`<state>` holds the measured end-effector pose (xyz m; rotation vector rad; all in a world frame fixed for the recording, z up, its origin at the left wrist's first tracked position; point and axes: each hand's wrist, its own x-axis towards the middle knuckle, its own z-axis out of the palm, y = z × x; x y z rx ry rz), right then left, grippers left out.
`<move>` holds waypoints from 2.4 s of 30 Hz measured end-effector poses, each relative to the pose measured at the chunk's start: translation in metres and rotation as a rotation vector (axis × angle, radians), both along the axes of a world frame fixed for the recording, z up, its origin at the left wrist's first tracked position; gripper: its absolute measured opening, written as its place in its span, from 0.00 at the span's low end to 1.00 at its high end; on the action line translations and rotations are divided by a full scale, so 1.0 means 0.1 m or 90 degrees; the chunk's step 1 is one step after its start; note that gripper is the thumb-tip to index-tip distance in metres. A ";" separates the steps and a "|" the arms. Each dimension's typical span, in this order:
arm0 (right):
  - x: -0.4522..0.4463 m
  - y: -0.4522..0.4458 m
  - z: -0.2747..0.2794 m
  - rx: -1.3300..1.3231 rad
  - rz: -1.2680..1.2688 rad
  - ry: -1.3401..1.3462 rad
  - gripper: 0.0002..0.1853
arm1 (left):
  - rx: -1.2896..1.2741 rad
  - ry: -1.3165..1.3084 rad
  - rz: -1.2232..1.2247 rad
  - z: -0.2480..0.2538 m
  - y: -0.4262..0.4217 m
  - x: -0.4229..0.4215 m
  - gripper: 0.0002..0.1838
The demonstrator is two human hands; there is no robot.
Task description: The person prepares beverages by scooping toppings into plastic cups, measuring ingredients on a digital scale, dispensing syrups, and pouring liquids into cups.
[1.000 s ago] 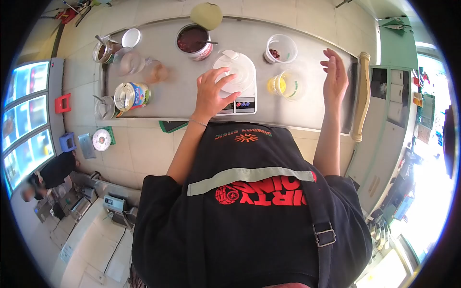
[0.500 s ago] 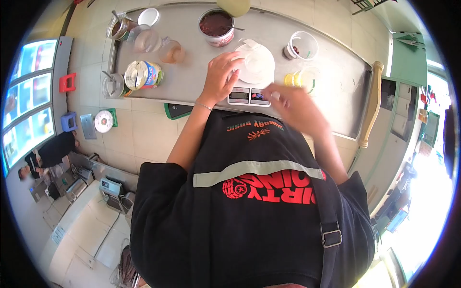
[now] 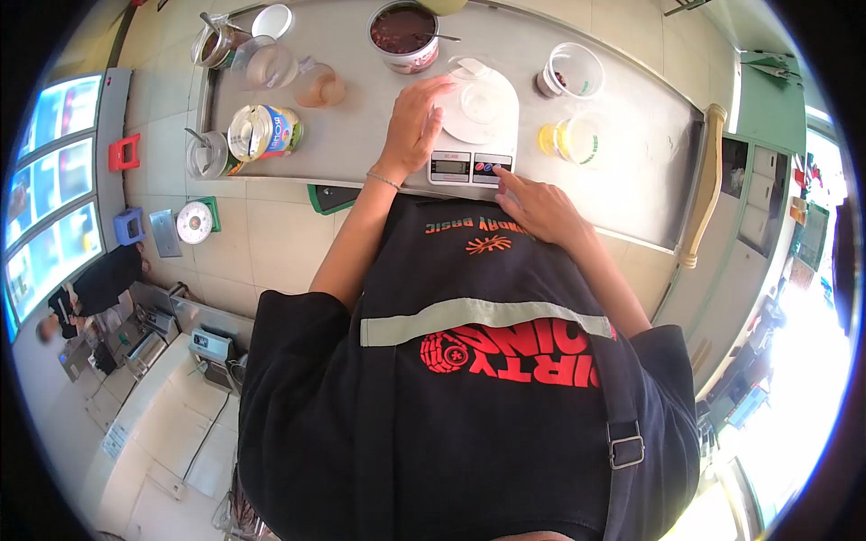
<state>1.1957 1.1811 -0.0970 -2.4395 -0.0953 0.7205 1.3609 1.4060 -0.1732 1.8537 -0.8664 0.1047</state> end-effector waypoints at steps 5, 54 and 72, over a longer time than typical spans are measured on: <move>0.05 0.04 0.02 -0.050 0.005 0.008 0.24 | -0.011 0.006 0.007 -0.01 -0.02 -0.01 0.22; 1.92 0.44 0.30 0.327 -0.344 -0.456 0.12 | 0.091 0.002 0.195 0.02 -0.46 -0.11 0.68; 1.79 0.45 0.02 0.539 -0.525 -0.202 0.18 | 0.096 -0.006 0.247 -0.07 -0.57 -0.11 0.63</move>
